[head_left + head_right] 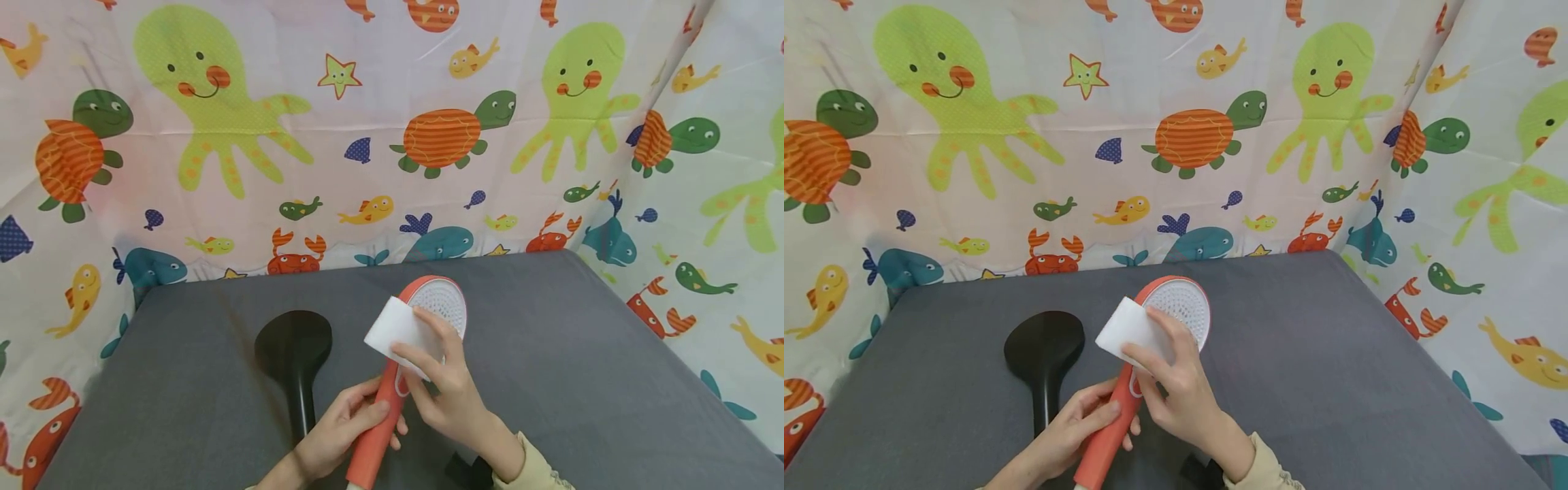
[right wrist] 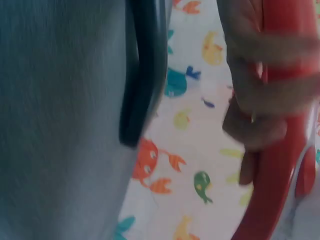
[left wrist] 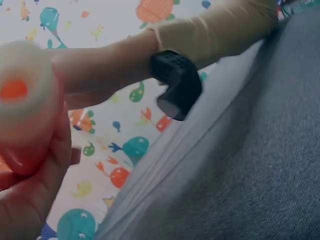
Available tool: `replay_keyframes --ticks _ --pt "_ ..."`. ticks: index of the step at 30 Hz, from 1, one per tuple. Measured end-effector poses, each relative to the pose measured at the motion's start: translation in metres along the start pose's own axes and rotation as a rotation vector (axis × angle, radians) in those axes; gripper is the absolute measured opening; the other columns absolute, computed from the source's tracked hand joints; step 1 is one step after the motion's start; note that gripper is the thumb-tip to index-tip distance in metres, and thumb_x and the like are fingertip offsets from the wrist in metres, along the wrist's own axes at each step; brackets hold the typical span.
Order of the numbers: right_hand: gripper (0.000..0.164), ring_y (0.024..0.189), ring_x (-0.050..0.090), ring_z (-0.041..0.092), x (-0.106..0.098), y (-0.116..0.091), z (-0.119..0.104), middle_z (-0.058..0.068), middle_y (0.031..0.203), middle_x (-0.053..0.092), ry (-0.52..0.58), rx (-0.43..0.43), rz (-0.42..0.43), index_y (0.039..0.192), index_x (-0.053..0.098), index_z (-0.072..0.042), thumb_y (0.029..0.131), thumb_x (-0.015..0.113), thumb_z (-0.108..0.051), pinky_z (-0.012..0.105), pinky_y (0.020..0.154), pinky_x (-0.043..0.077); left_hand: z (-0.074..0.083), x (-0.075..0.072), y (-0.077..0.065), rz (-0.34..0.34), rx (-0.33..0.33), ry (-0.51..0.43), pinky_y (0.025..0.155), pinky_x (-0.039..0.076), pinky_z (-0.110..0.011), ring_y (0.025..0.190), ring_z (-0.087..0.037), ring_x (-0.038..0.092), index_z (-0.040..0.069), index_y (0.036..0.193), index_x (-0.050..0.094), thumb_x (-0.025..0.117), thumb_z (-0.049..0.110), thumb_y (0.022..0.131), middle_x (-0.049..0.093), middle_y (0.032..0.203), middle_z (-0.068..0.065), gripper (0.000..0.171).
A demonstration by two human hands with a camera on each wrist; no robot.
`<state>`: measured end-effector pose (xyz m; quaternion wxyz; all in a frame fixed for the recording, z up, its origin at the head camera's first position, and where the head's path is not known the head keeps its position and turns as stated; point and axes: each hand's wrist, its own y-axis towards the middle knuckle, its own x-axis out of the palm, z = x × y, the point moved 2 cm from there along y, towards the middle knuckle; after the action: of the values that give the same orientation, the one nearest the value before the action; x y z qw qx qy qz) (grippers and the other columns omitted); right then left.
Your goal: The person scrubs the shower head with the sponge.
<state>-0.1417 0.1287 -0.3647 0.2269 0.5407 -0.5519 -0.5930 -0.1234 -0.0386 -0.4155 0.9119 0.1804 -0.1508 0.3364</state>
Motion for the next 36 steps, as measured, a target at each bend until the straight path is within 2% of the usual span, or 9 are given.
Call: replay_keyframes --ticks 3,7,10,14,19,24,29,33,36 --pt "0.028 0.119 0.039 0.038 -0.003 0.008 0.009 0.026 0.134 0.038 -0.08 0.029 -0.042 0.119 0.06 -0.013 0.094 0.052 -0.021 0.048 0.084 0.041 -0.003 0.0 0.001 -0.006 -0.016 0.029 0.077 0.052 -0.03 0.085 -0.018 0.064 -0.012 0.13 0.036 0.035 0.008 0.1 0.06 0.1 -0.022 0.036" --pt "0.033 0.121 0.037 0.036 -0.013 0.015 0.031 0.022 0.138 0.035 -0.153 0.187 -0.035 0.121 0.059 -0.012 0.088 0.06 -0.017 0.052 0.084 0.04 -0.007 0.0 0.001 -0.003 -0.059 0.066 0.082 0.049 -0.029 0.091 -0.02 0.064 -0.012 0.128 0.04 0.037 0.01 0.1 0.055 0.103 -0.037 0.035" --pt "0.039 0.12 0.038 0.036 -0.02 0.011 0.044 0.022 0.138 0.035 -0.226 0.282 -0.02 0.121 0.059 -0.01 0.082 0.064 -0.008 0.053 0.084 0.038 -0.007 0.0 0.002 0.013 -0.077 0.066 0.082 0.048 -0.029 0.093 -0.022 0.064 -0.009 0.127 0.043 0.036 0.012 0.1 0.06 0.103 -0.031 0.034" --pt "0.041 0.117 0.039 0.038 -0.018 -0.004 0.048 0.025 0.133 0.038 -0.275 0.334 -0.038 0.119 0.059 -0.007 0.079 0.066 -0.003 0.054 0.085 0.036 -0.004 -0.005 0.001 0.058 -0.037 0.051 0.08 0.05 -0.03 0.092 -0.023 0.065 -0.008 0.125 0.045 0.034 0.011 0.101 0.065 0.101 -0.014 0.033" --pt "0.039 0.118 0.038 0.036 0.0 -0.022 0.027 0.022 0.133 0.039 -0.149 0.279 -0.17 0.12 0.059 -0.011 0.082 0.063 -0.007 0.054 0.086 0.036 -0.002 -0.012 0.0 0.109 -0.019 0.072 0.08 0.051 -0.032 0.088 -0.02 0.065 -0.013 0.125 0.043 0.035 0.011 0.101 0.065 0.1 -0.013 0.035" --pt "0.033 0.123 0.036 0.031 0.01 -0.012 0.011 0.017 0.136 0.038 -0.034 0.183 -0.246 0.122 0.059 -0.015 0.088 0.058 -0.012 0.053 0.088 0.039 -0.007 -0.012 0.001 0.042 -0.031 0.077 0.078 0.051 -0.03 0.086 -0.019 0.065 -0.014 0.128 0.038 0.034 0.01 0.101 0.061 0.103 -0.022 0.037" --pt "0.037 0.122 0.039 0.032 0.002 0.011 0.028 0.018 0.135 0.041 -0.146 0.183 -0.183 0.121 0.06 -0.014 0.084 0.063 -0.01 0.052 0.087 0.037 -0.01 -0.006 0.001 -0.022 -0.049 0.077 0.075 0.052 -0.029 0.087 -0.022 0.065 -0.011 0.129 0.04 0.033 0.01 0.101 0.061 0.101 -0.026 0.036" --pt "0.04 0.118 0.04 0.034 -0.012 0.011 0.048 0.02 0.133 0.041 -0.233 0.332 -0.073 0.12 0.06 -0.01 0.081 0.067 -0.002 0.053 0.087 0.035 -0.005 -0.007 0.0 0.013 -0.044 0.084 0.075 0.052 -0.03 0.089 -0.023 0.065 -0.008 0.132 0.039 0.034 0.011 0.101 0.062 0.105 -0.016 0.036" --pt "0.04 0.114 0.041 0.036 -0.015 0.0 0.049 0.022 0.129 0.042 -0.259 0.382 -0.064 0.118 0.06 -0.007 0.08 0.068 -0.001 0.054 0.087 0.038 0.003 -0.011 -0.002 0.065 0.005 0.122 0.077 0.052 -0.031 0.092 -0.026 0.065 -0.009 0.132 0.038 0.034 0.009 0.101 0.06 0.107 -0.021 0.036"
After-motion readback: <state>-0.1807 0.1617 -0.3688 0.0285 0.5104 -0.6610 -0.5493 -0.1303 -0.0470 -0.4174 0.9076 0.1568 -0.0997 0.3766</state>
